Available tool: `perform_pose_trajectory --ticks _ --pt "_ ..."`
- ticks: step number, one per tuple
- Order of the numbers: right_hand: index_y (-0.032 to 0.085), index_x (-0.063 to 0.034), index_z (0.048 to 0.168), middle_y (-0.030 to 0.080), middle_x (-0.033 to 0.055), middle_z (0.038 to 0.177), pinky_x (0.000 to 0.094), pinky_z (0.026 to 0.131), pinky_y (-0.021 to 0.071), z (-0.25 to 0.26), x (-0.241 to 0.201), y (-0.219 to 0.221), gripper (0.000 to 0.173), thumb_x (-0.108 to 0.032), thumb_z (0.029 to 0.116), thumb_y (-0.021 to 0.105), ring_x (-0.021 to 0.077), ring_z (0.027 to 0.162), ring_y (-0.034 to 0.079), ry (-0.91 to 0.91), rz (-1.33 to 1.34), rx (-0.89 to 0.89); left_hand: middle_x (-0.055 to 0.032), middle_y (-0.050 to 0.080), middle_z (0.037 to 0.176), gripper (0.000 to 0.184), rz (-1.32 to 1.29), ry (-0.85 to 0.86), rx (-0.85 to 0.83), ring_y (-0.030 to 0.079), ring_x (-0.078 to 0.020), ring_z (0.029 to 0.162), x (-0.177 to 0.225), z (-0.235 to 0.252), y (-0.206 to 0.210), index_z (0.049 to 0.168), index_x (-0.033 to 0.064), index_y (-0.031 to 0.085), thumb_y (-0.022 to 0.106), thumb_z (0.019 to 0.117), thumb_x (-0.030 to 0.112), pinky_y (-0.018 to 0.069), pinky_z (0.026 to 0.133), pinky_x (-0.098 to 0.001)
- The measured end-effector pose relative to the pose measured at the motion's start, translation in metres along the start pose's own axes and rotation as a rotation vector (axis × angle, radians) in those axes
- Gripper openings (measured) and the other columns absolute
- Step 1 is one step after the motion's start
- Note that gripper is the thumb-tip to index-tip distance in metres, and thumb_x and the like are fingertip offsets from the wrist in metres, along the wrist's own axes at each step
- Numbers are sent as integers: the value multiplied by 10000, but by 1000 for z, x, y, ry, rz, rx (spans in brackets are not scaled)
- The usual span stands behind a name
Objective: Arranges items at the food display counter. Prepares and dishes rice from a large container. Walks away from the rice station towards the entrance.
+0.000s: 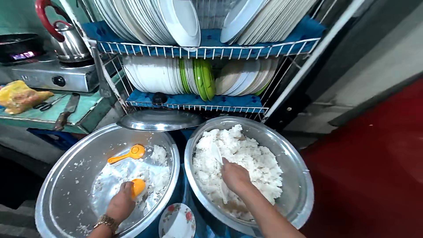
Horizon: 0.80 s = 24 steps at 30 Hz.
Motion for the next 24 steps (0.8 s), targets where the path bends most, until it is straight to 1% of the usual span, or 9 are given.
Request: perform_pose_trajectory --ticks 9,10,13,14,16,18,19,21,24 --pt "363 -53 1559 682 224 1209 555 957 522 -15 3 22 515 -158 1059 431 402 1139 666 -21 -74 -101 -262 483 1491 805 -287 114 341 584 -446 1255 9 -8 -25 1542 27 402 741 812 8 495 1013 -608" --pt "370 -51 1551 686 223 1199 557 948 527 -17 4 23 508 -146 1056 429 402 1132 670 -17 -80 -110 -266 499 1467 799 -354 161 364 621 -424 1183 21 -13 -33 1537 25 406 733 808 5 520 962 -591" --pt "378 -58 1544 683 224 1194 561 935 530 -22 10 27 499 -159 1059 429 404 1124 671 -13 -78 -129 -210 592 1333 811 -501 299 276 688 -276 756 84 -33 -60 1571 110 372 706 836 33 599 685 -491" --pt "373 -63 1553 681 228 1203 568 947 524 -24 12 29 500 -187 1071 422 407 1133 666 -8 -64 -135 -176 577 1386 793 -500 379 216 692 -243 775 110 -39 -66 1576 129 368 694 857 51 603 703 -463" --pt "383 -70 1547 683 228 1200 573 940 524 -28 15 32 497 -203 1069 421 410 1130 666 3 -45 -141 -137 543 1467 755 -405 545 121 694 -241 997 162 -41 -71 1579 132 380 689 891 104 587 867 -464" --pt "404 -71 1537 683 222 1211 573 938 529 -35 17 33 493 -215 1067 431 407 1137 666 28 -34 -150 -118 495 1535 757 -241 630 48 608 -291 1265 212 -32 -66 1586 139 373 691 900 124 515 1046 -518" --pt "440 -64 1503 685 220 1198 573 928 533 -39 19 32 470 -208 1055 449 405 1130 669 43 -30 -155 -133 453 1567 792 -139 620 8 570 -331 1314 235 -27 -61 1603 135 339 690 893 108 495 1062 -543" --pt "502 -59 1432 686 213 1194 578 924 532 -46 21 30 420 -181 1029 493 399 1134 667 81 -26 -177 -207 392 1590 862 68 550 -55 522 -417 1346 271 -11 -48 1611 72 289 718 864 92 494 1042 -584" --pt "541 -56 1385 684 204 1203 577 917 535 -48 20 30 388 -183 1020 510 390 1136 668 97 5 -197 -297 441 1498 887 213 438 -128 554 -467 1280 296 7 -32 1576 -29 275 752 851 155 504 1012 -603"
Point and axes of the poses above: each hand's wrist, its own z-axis towards the middle knuckle, its own y-axis out of the palm, x = y × z, the point moved 1 cm from there along z, towards the middle knuckle
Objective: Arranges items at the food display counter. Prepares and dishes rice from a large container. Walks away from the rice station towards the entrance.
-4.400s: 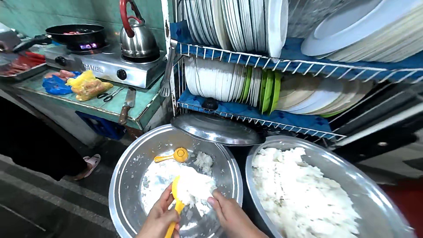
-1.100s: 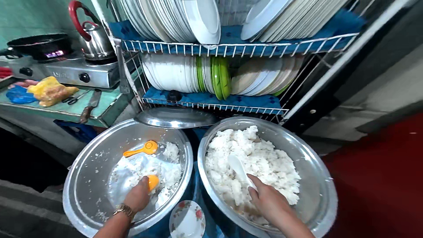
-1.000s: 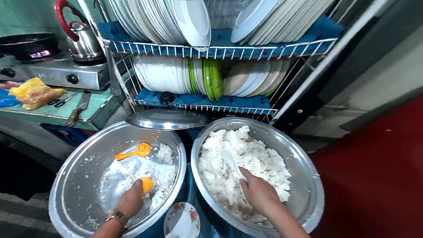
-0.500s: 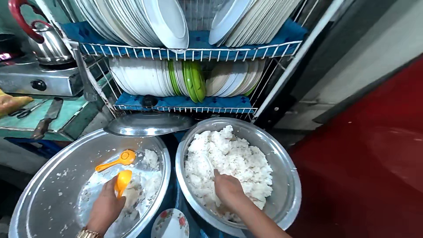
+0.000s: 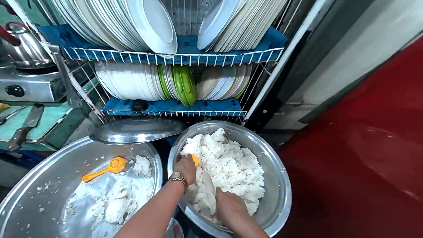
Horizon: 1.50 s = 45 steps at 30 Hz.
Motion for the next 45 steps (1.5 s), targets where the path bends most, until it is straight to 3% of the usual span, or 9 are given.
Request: perform_pose_trajectory --ticks 5,10,16,21,24,28,32,40,45 --pt "597 -25 1340 658 218 1237 564 973 509 34 -3 8 406 -276 1094 393 364 1163 646 -52 375 -39 -283 556 1382 800 -115 3 -56 578 -429 1262 -11 2 4 1500 -49 378 759 850 220 483 1039 -584" --pt "570 -31 1278 612 65 761 321 566 524 60 8 13 356 -292 1117 390 145 563 591 -96 823 -127 -287 534 1411 811 -120 3 -77 562 -425 1290 -11 2 15 1527 -44 345 731 869 229 468 1063 -571" --pt "571 -26 1243 612 53 767 305 573 521 68 -12 14 332 -275 1115 393 132 574 591 -79 900 -167 -281 562 1367 761 -147 -17 -126 585 -417 1253 -12 3 12 1489 -48 391 734 858 204 487 1028 -577" --pt "575 -21 1136 584 38 713 282 507 498 68 1 21 298 -265 1117 404 125 523 551 -102 1326 -204 -274 368 1574 792 41 72 -55 588 -463 1237 9 -19 24 1591 8 291 685 931 201 514 1001 -582" --pt "627 -26 1226 638 67 792 328 586 538 60 9 8 357 -287 1112 412 154 608 614 -191 952 -60 -234 321 1618 864 63 61 8 621 -444 1197 10 -26 17 1621 42 237 687 885 91 543 960 -565" --pt "527 -120 1473 681 184 1246 558 993 502 32 -3 -32 433 -285 1091 406 357 1179 650 -127 219 145 -232 374 1590 893 13 29 48 516 -419 1350 -5 -19 -1 1609 40 273 756 886 241 475 1072 -560" --pt "404 -29 1518 675 225 1223 561 945 521 28 -27 -18 493 -92 1032 456 401 1147 661 -97 -64 96 -281 437 1518 830 62 12 -59 529 -462 1314 -6 -11 10 1560 -25 325 728 857 155 476 1047 -598" --pt "627 -4 1236 663 231 1209 608 926 518 33 -2 8 316 -201 1036 483 399 1156 647 -89 156 -117 -283 607 1297 555 -29 -8 -225 626 -414 1182 -13 0 0 1353 -82 530 672 928 246 506 982 -593" --pt "616 -34 1213 627 75 798 344 596 532 59 18 18 356 -301 1100 408 162 607 611 -120 626 -175 -206 666 1126 411 -203 -84 -271 698 -303 940 -17 7 6 1227 -41 605 662 920 226 572 846 -500"
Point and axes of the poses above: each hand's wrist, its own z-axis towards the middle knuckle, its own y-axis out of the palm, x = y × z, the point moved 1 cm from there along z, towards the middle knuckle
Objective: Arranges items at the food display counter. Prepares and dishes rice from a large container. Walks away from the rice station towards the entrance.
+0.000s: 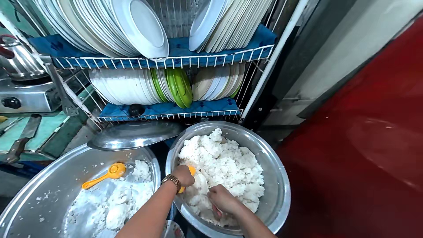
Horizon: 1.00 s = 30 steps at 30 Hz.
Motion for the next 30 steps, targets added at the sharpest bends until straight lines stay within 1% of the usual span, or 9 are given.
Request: perform_pose_trajectory --ticks 4,7,11,15,19,21,22,24,30 --pt "621 -38 1207 619 43 737 298 547 510 -2 7 3 346 -294 1109 410 123 548 578 -18 261 -8 -206 669 1130 496 -142 54 26 707 -311 930 -3 -2 14 1337 -2 550 680 893 177 587 830 -502" --pt "613 -27 1208 612 30 691 275 513 501 -6 11 7 310 -258 1106 433 115 512 566 -32 479 14 -246 614 1299 761 -74 138 129 657 -375 1132 1 -19 32 1524 21 380 720 873 218 540 952 -559" --pt "603 -7 1177 599 32 665 261 483 494 -26 2 5 306 -239 1116 414 110 481 551 -76 623 52 -194 253 1665 984 83 146 283 653 -383 1175 15 -49 55 1651 72 102 710 882 166 546 972 -522" --pt "604 -11 1194 610 63 724 308 529 524 -48 -25 -2 338 -252 1119 380 148 531 587 -132 379 140 -112 -14 1729 906 190 136 452 733 -227 839 24 -67 71 1664 148 24 573 952 34 591 778 -389" --pt "574 -30 1359 676 141 910 433 728 581 -70 -37 3 399 -279 1114 381 252 741 683 -153 33 250 -112 67 1725 912 -39 254 509 725 -221 986 11 -70 71 1659 108 49 607 938 65 588 856 -375" --pt "550 -62 1442 700 201 1099 533 921 539 -85 -33 -6 433 -294 1098 427 342 1001 695 -144 -106 291 -100 402 1596 861 -605 396 439 696 -175 1027 -13 -66 64 1641 86 157 625 920 38 592 870 -321" --pt "524 -78 1480 703 217 1131 570 957 522 -92 -26 -12 459 -313 1095 441 374 1053 688 -139 -138 310 -120 548 1412 789 -957 409 340 696 -148 824 -21 -66 59 1619 96 230 614 937 -3 611 697 -293" --pt "509 -78 1462 702 180 962 550 836 557 -99 -4 -22 442 -314 1094 445 344 874 700 -182 -96 377 -126 625 1136 611 -1415 379 129 622 -142 654 -34 -73 50 1532 84 345 540 962 -19 555 547 -284" --pt "617 -18 1161 667 78 849 404 717 582 -100 21 3 281 -231 1071 457 202 757 676 -517 166 511 -68 603 866 440 -1568 333 -7 602 -104 594 -54 -89 48 1396 53 439 507 967 -21 533 504 -222"
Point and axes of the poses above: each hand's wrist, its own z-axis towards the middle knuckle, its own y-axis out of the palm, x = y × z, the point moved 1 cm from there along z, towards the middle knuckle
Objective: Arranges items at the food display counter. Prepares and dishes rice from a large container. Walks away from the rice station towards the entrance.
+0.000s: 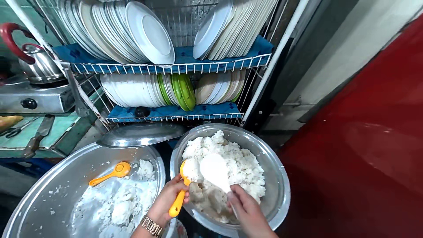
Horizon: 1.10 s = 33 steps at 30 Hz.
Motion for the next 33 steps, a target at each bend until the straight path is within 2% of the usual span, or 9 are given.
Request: perform_pose_trajectory --ticks 3,6,11,16,20,24,27,30,33 --pt "596 -24 1208 678 176 828 554 735 553 -3 -16 24 414 -381 1099 415 371 796 699 77 -328 -93 -69 609 862 492 9 -5 -29 601 -101 581 -2 -18 6 1422 60 425 511 945 -21 530 490 -217" --pt "554 -21 1268 692 202 886 569 790 553 1 -22 39 466 -409 1117 345 406 891 709 146 -416 -174 -82 628 997 602 81 68 -16 613 -119 618 -9 -35 15 1506 88 347 520 939 -14 538 488 -245" --pt "566 7 1116 543 98 731 425 611 523 0 -7 62 420 -315 1123 297 235 619 576 59 47 -146 -138 478 1476 846 304 212 60 665 -166 650 -10 -45 37 1651 164 117 554 946 -5 604 518 -328" --pt "496 -77 913 436 -21 601 295 458 475 -2 -22 69 483 -377 1128 185 107 452 449 246 604 -250 -151 489 1471 887 737 360 149 687 -142 667 -10 -37 48 1654 133 23 581 965 95 636 622 -336" --pt "474 -104 921 412 -33 589 259 446 453 -8 -26 59 499 -440 1125 167 94 452 441 403 817 -340 -127 419 1558 905 978 424 179 671 -125 745 -14 -30 48 1655 129 32 584 938 109 608 700 -333" --pt "553 -37 1058 469 13 680 311 513 488 -4 -12 25 433 -365 1128 279 130 518 492 213 301 -281 -111 574 1344 725 422 164 46 654 -151 645 6 -35 38 1620 154 215 542 985 29 595 541 -305" --pt "582 -16 1086 585 129 718 489 641 524 -1 -3 11 456 -410 1107 355 299 662 625 -11 -192 -177 -89 607 1059 550 182 26 -14 605 -119 630 17 -40 34 1520 101 357 512 999 23 539 496 -251" --pt "573 -3 1164 641 168 767 540 716 551 -2 -5 18 471 -410 1114 341 365 765 684 -22 -311 -177 -90 599 1218 644 281 58 -25 633 -134 651 12 -46 45 1583 152 268 513 1002 21 570 514 -277" --pt "564 2 1122 584 119 731 454 635 540 -2 -4 38 415 -338 1119 326 267 654 622 -9 -42 -172 -141 502 1438 810 445 198 61 654 -152 614 1 -46 59 1650 175 80 536 995 39 608 525 -321"
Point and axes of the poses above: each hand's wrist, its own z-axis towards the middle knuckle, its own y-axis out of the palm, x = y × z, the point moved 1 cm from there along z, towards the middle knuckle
